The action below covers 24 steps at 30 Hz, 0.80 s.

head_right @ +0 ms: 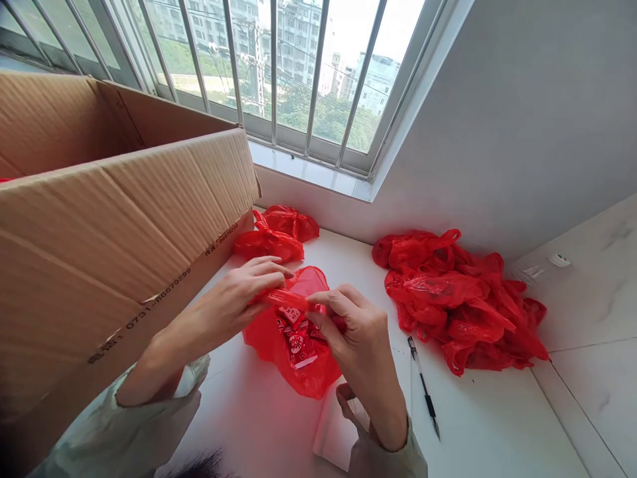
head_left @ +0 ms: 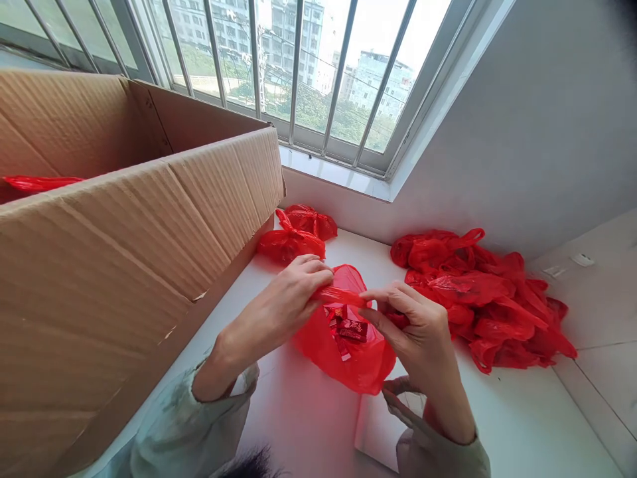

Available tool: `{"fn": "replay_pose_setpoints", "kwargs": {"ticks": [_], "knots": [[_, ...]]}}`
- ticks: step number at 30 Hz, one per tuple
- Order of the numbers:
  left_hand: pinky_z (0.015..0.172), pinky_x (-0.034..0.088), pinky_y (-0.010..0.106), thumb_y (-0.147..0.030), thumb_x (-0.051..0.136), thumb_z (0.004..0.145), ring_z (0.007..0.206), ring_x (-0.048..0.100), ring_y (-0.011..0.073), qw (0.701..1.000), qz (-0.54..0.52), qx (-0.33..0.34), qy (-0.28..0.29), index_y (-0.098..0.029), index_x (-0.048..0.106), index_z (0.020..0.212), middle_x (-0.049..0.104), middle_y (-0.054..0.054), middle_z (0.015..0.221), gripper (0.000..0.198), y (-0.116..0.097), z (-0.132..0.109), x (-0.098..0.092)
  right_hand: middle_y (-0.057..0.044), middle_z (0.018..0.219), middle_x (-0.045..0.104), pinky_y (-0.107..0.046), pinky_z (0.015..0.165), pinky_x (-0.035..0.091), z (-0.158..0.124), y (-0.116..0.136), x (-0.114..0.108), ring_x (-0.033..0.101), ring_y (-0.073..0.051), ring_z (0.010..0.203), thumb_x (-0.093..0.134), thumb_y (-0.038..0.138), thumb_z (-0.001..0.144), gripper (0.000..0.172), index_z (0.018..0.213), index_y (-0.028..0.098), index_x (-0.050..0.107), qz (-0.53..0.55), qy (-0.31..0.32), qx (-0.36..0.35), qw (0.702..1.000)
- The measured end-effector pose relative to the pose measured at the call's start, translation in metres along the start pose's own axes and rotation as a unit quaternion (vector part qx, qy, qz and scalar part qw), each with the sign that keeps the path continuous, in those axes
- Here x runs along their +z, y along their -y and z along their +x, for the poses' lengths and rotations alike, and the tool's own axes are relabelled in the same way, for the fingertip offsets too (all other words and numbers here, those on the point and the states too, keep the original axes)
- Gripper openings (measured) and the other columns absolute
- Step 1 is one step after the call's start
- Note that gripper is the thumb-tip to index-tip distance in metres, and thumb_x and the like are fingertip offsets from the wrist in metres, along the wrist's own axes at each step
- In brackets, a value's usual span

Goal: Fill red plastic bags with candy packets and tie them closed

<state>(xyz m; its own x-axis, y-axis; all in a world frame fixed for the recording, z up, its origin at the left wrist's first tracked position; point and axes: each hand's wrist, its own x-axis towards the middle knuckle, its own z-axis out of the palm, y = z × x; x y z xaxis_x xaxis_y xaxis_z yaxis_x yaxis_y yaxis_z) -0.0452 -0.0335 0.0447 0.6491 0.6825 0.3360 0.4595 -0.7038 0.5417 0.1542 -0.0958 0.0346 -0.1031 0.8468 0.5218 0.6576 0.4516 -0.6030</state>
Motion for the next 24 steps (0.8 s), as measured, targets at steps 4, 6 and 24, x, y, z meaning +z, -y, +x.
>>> {"fn": "replay_pose_setpoints", "kwargs": {"ticks": [4, 6, 24], "knots": [[0.087, 0.046, 0.03, -0.042, 0.037, 0.097, 0.103, 0.059, 0.0209, 0.981, -0.159, -0.092, -0.068, -0.022, 0.068, 0.089, 0.067, 0.003, 0.102, 0.037, -0.002, -0.008, -0.024, 0.0, 0.084, 0.061, -0.023, 0.065, 0.045, -0.009, -0.01, -0.03, 0.058, -0.012, 0.074, 0.064, 0.018, 0.084, 0.015, 0.094, 0.027, 0.07, -0.007, 0.059, 0.013, 0.998], [0.081, 0.047, 0.027, -0.048, 0.037, 0.096, 0.099, 0.06, 0.021, 0.953, -0.24, -0.138, -0.121, -0.02, 0.068, 0.082, 0.067, 0.005, 0.1, 0.044, -0.003, -0.009, -0.026, 0.0, 0.085, 0.062, -0.024, 0.066, 0.045, -0.012, -0.013, -0.039, 0.059, -0.014, 0.078, 0.066, 0.019, 0.083, 0.012, 0.089, 0.027, 0.071, 0.012, 0.023, 0.023, 0.999], [0.109, 0.032, 0.049, -0.048, 0.08, 0.063, 0.138, 0.026, 0.0361, 0.979, -0.145, -0.104, 0.097, -0.026, 0.034, 0.143, 0.029, 0.012, 0.152, 0.094, 0.013, -0.019, -0.031, -0.005, 0.128, 0.055, -0.032, 0.088, 0.052, -0.018, -0.019, -0.048, 0.056, -0.02, 0.111, 0.075, 0.027, 0.073, 0.057, 0.126, 0.032, 0.055, 0.189, -0.084, 0.131, 0.97]]}}
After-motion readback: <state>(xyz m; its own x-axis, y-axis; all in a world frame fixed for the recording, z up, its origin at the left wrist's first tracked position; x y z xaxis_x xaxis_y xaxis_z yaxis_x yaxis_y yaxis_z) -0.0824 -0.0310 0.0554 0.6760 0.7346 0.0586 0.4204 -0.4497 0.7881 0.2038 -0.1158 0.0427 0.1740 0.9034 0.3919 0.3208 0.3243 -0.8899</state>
